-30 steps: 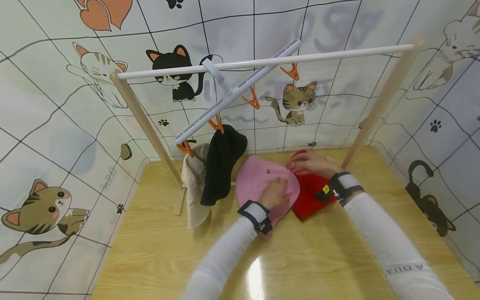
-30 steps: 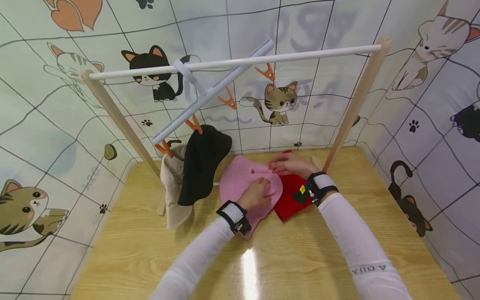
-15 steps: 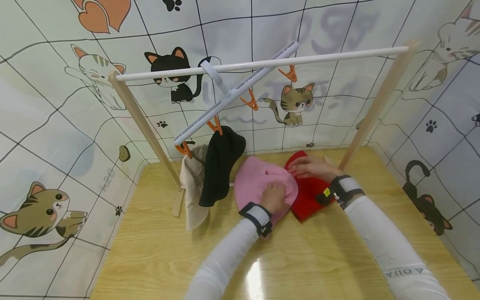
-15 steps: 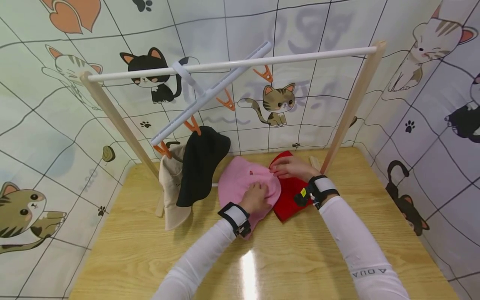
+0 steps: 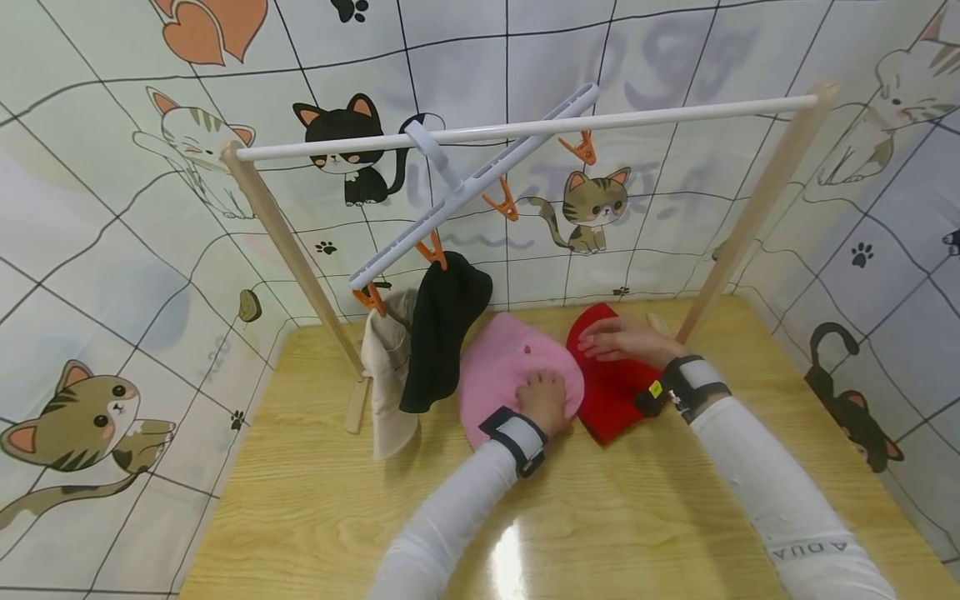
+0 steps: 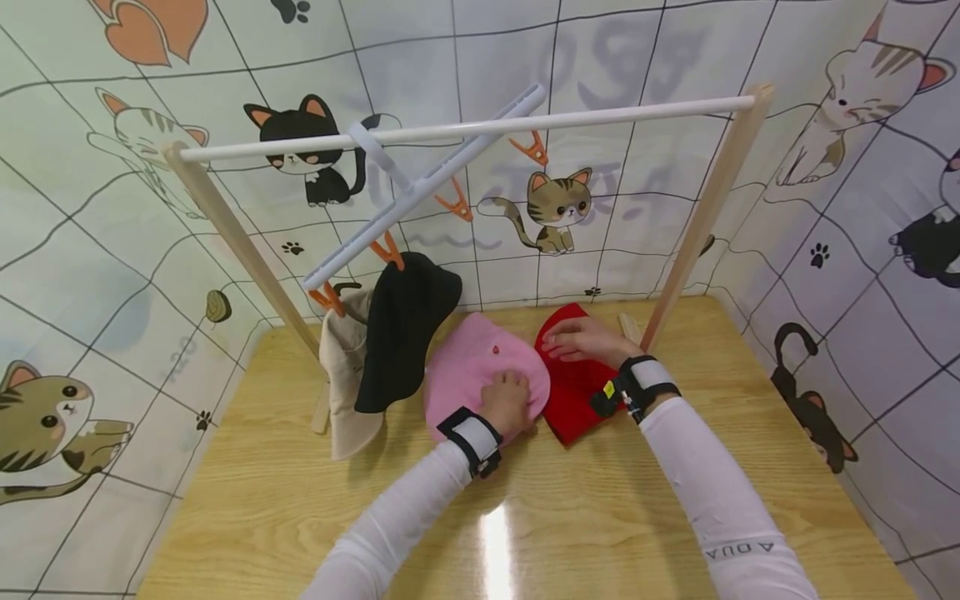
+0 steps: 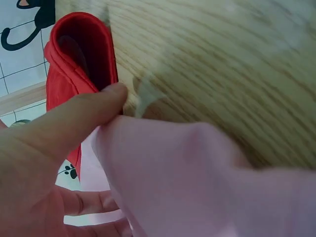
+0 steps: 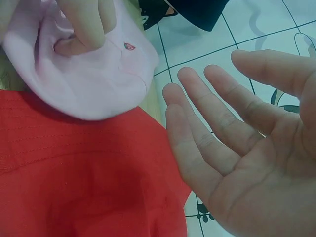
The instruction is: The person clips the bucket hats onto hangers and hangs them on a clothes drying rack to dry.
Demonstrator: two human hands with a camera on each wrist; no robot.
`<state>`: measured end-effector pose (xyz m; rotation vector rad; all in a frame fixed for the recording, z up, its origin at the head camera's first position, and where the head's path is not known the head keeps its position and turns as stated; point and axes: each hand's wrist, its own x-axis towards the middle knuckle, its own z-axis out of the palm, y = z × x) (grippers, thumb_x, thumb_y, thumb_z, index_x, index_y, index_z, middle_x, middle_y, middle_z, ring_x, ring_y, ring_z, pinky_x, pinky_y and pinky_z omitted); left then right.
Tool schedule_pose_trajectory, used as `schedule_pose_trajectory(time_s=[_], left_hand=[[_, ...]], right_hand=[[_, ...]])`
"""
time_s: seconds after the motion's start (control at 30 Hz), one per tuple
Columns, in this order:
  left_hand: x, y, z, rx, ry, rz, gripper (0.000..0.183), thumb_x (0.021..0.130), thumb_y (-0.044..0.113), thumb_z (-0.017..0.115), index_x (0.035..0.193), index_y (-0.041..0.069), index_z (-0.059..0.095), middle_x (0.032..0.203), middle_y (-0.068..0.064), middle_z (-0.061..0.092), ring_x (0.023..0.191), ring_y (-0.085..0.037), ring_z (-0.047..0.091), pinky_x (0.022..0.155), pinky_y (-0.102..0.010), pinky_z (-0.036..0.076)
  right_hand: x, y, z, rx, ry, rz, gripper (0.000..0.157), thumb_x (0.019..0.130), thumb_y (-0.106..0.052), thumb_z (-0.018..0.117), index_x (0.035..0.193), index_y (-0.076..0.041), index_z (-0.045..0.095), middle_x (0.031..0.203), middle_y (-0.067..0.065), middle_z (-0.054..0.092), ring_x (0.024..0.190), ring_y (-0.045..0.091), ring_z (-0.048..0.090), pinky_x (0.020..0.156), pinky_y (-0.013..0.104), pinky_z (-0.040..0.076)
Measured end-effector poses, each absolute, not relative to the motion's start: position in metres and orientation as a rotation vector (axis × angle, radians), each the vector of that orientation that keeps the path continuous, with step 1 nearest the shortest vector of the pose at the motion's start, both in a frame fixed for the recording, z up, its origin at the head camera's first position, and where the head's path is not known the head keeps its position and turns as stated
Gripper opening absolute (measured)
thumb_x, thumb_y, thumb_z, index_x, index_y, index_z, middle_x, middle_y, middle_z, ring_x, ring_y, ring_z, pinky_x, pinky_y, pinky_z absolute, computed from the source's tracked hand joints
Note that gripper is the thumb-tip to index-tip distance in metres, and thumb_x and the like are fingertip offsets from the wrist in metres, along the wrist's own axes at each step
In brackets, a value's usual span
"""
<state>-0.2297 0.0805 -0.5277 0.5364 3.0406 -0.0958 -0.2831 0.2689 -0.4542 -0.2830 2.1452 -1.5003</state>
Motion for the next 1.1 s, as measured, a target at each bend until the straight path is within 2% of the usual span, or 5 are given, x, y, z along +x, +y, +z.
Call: schedule_pose_trajectory(time_s=[0.1,0.37,0.53,0.93,1.1], left_hand=[[-0.229,0.079,-0.526,0.503,3.015,-0.149,0.065,0.072,0.053,0.078,0.118,0.013,0.056,0.104,-0.006,0.053,0.094,-0.02,0.051,0.064,-0.037,0.046],[-0.224,0.074,-0.527,0.478,3.071,-0.177,0.037,0.084,0.034,0.07,0.111,0.011,0.059,0.1,-0.006,0.055,0.091,-0.021,0.053,0.063,-0.036,0.044],[-0.223,0.07,-0.53,0.501,3.118,-0.168,0.025,0.086,0.024,0.067,0.106,0.011,0.061,0.094,-0.006,0.056,0.084,-0.02,0.055,0.06,-0.035,0.045],[-0.228,0.059,-0.525,0.559,3.022,0.021,0.027,0.08,0.018,0.074,0.101,0.008,0.06,0.091,-0.007,0.056,0.079,-0.022,0.062,0.06,-0.037,0.051],[-0.231,0.055,-0.523,0.595,2.981,0.103,0.023,0.082,0.018,0.073,0.098,0.007,0.06,0.09,-0.007,0.057,0.079,-0.022,0.062,0.06,-0.037,0.052]], right_hand=[[-0.284,0.268,-0.456,-0.294,2.15,-1.493,0.046,0.094,-0.009,0.058,0.134,0.009,0.043,0.129,0.03,0.052,0.119,0.045,0.05,0.099,0.054,0.038],[-0.285,0.268,-0.46,-0.263,2.116,-1.512,0.046,0.094,-0.007,0.058,0.134,0.009,0.043,0.128,0.028,0.054,0.121,0.048,0.046,0.101,0.054,0.036],[-0.285,0.268,-0.461,-0.272,2.122,-1.496,0.046,0.094,-0.008,0.059,0.133,0.009,0.044,0.126,0.026,0.055,0.12,0.045,0.049,0.099,0.051,0.039],[-0.283,0.267,-0.461,-0.275,2.117,-1.482,0.045,0.094,-0.01,0.058,0.132,0.009,0.045,0.128,0.028,0.053,0.119,0.043,0.051,0.1,0.051,0.039],[-0.283,0.267,-0.463,-0.297,2.116,-1.457,0.046,0.094,-0.011,0.058,0.132,0.009,0.044,0.127,0.027,0.054,0.118,0.042,0.051,0.1,0.052,0.038]])
